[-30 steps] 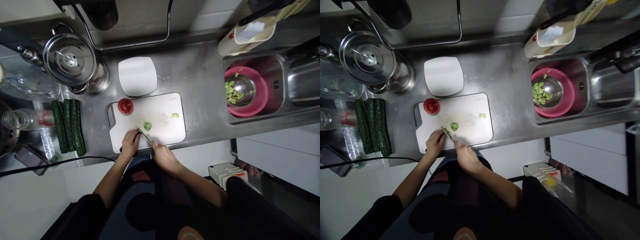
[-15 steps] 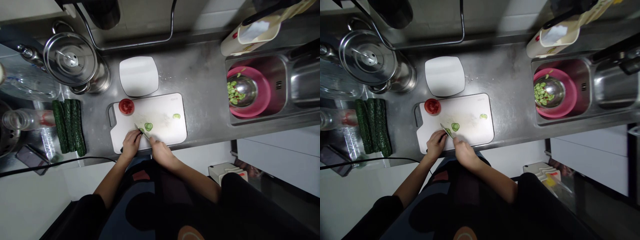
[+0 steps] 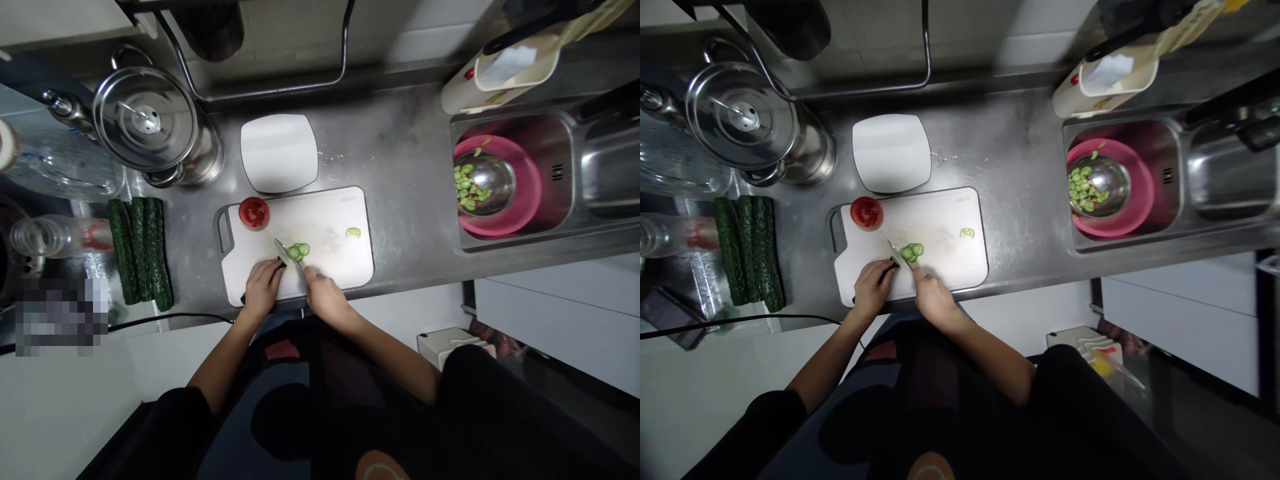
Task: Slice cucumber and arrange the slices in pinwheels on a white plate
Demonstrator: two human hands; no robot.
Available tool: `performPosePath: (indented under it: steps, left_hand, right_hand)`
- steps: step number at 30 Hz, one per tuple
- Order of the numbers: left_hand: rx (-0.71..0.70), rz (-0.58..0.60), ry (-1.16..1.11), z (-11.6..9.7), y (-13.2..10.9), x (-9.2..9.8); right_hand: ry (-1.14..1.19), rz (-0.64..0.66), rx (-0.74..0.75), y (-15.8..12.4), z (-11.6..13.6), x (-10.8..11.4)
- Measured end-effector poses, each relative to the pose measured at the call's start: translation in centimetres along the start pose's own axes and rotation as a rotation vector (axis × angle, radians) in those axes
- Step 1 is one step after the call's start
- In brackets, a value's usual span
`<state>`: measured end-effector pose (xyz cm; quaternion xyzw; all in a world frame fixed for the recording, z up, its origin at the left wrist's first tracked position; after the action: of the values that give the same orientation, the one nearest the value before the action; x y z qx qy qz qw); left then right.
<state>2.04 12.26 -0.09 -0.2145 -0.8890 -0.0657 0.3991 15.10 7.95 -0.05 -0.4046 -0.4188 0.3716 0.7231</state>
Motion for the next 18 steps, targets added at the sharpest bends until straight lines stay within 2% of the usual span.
performPosePath:
  steps: [8,13,18]
  left_hand:
    - [0.003,-0.026,0.011,0.0,-0.2,0.1]
    - [-0.001,-0.039,0.017,0.0,-0.1,0.2]
    - [-0.027,-0.063,0.030,-0.4,-0.1,0.5]
  right_hand:
    - [-0.032,0.058,-0.028,-2.7,0.1,-0.9]
    - [-0.056,0.103,-0.044,-3.0,0.0,-1.8]
    - [-0.077,0.086,-0.050,-3.1,0.1,-1.7]
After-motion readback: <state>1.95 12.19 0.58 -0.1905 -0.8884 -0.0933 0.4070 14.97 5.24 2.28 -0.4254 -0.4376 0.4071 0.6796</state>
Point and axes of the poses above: each hand's wrist, its own y-axis towards the middle knuckle, its own x-axis out of the back of the hand, z = x × y, the point moved 10 cm from there along y, towards the middle knuckle, and after that the axes turned 14 degrees about z, right-handed, at the moved point
